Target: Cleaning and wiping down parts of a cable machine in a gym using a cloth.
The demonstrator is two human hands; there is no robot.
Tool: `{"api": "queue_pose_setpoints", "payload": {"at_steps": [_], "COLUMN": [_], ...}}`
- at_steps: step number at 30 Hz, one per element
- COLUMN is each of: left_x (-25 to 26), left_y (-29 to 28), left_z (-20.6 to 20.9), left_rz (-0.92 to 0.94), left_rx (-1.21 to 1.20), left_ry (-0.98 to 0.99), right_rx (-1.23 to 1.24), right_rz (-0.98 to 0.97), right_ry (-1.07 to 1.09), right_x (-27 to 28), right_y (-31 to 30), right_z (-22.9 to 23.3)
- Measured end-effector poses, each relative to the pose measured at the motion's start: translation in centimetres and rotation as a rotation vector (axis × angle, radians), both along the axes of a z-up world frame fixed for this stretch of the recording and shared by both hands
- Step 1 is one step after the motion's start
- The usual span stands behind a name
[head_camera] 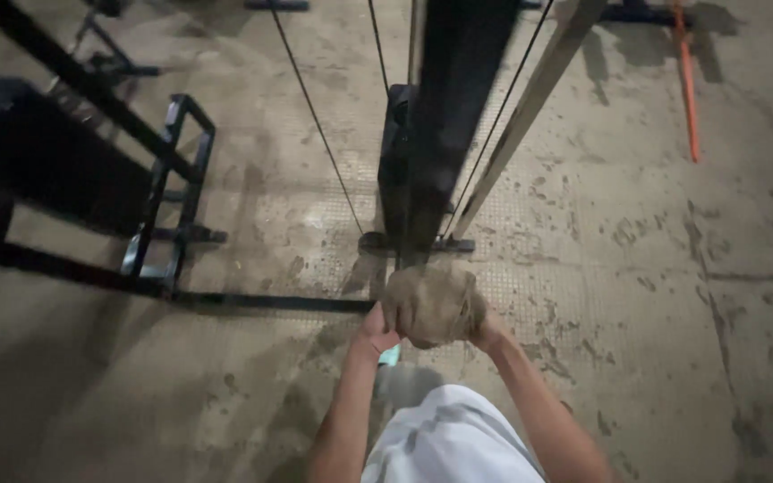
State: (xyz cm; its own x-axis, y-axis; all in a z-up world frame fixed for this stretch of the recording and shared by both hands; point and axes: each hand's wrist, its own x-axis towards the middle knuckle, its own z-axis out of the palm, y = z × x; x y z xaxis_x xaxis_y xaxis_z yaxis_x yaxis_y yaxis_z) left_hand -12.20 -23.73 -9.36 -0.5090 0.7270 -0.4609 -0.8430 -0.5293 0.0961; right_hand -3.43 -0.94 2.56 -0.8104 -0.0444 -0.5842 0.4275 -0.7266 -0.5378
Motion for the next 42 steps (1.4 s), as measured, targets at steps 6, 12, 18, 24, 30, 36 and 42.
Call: {"api": "queue_pose_setpoints", "payload": {"at_steps": [6, 12, 18, 24, 30, 36, 42], "left_x": [-5.8, -9.4, -15.3, -23.2, -28.8, -29.9, -27.5], "left_y": [-4.1, -11.3, -13.3, -15.9, -13.1, -11.3, -8.8], "left_z": [-1.5, -2.2, -0.3, -9.1, 8.1, 10.9, 12.4], "left_rz": [-0.180, -0.127, -0.328, -0.514, -0.816, -0.894, -0.702], "left_rx": [0.243, 0.292, 0.275, 0.289, 0.487, 0.271, 0.253], "left_ry": [-0.003, 0.171, 0.043, 0.171, -0.203, -0.051, 0.016], "right_rx": [0.012, -0.024, -0.042, 0.465, 0.169, 0.642, 1.599], "right_rz": [-0.068, 0.012, -0.295, -0.227, -0.784, -0.864, -1.013], "right_ry": [-0.030, -0.067, -0.011, 0.307, -0.054, 0.437, -0.253], "right_x": [-2.0, -8.2, -11.1, -11.8, -17.3, -19.0, -17.6], "right_y": [-2.4, -12.3, -16.7, -19.5, -26.8, -26.2, -25.4], "right_z": [-12.0, -2.0, -3.8, -10.3, 6.3, 6.2, 16.1]}}
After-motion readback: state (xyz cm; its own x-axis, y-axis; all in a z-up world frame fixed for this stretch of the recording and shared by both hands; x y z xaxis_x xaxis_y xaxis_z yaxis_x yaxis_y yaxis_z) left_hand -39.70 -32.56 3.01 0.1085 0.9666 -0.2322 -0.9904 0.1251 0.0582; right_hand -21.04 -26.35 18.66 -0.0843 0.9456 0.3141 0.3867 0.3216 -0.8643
